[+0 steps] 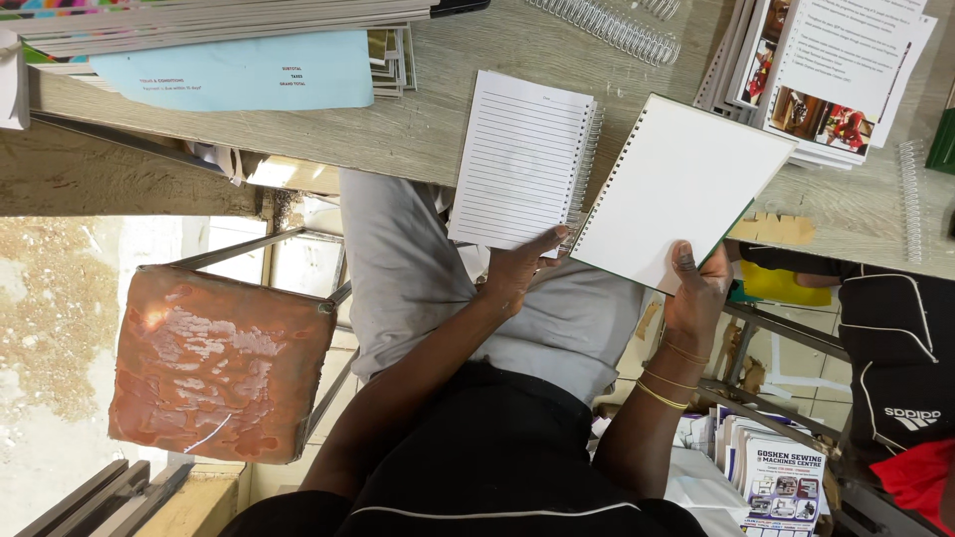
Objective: The person sits at a table and assembles spiral-bound notebooks by hand. They align loose lined pages with spiral bindings, insert the bindings through the holes, and then place covers on the assembled notebooks.
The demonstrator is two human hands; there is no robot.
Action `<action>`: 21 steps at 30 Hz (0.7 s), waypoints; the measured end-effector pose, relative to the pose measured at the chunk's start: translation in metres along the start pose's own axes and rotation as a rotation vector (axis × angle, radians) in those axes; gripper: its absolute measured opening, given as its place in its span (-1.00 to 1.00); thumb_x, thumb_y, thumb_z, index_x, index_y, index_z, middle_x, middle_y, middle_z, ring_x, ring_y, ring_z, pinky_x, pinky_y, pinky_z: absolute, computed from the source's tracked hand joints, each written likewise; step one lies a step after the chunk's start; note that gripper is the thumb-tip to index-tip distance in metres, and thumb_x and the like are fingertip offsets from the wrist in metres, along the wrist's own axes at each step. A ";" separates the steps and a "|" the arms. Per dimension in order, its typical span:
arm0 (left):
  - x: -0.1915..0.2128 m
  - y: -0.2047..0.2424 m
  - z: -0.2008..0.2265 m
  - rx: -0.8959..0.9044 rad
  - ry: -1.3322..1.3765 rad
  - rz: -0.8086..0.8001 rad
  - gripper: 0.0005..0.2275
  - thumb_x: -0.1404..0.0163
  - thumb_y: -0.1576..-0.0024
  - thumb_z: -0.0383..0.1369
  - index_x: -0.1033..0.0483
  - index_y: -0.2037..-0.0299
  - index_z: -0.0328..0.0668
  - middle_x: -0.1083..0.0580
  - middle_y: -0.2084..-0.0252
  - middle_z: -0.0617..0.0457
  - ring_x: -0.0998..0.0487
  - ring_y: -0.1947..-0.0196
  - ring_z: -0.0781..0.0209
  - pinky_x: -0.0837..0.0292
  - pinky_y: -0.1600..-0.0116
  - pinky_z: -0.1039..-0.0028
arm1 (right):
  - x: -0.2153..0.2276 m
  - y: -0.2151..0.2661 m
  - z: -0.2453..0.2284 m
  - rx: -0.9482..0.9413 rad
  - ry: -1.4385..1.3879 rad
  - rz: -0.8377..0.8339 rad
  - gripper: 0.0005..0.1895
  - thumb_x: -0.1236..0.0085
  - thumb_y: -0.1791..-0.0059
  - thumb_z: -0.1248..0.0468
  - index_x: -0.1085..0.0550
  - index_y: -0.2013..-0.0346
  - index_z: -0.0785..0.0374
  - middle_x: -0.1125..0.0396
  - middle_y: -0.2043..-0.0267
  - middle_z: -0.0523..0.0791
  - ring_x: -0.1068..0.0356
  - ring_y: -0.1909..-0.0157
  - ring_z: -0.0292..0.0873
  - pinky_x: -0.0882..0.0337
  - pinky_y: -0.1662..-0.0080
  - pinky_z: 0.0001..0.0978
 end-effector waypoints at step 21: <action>-0.005 0.010 0.010 -0.037 -0.042 -0.017 -0.38 -0.39 -0.03 -0.31 -0.30 -0.22 -0.32 -0.58 0.15 -0.06 -0.65 0.27 0.18 -0.67 0.28 0.47 | -0.018 -0.021 -0.004 -0.075 0.182 -0.042 -0.79 -0.15 -0.17 0.17 -0.46 -0.01 0.21 -0.46 0.20 -0.08 -0.47 0.14 -0.25 -0.51 0.07 -0.33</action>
Point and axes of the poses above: each hand's wrist, its own y-axis away from the middle knuckle, its own x-axis out of the back of the hand, z = x × y, the point moved 10 cm from there along -y, towards the middle knuckle
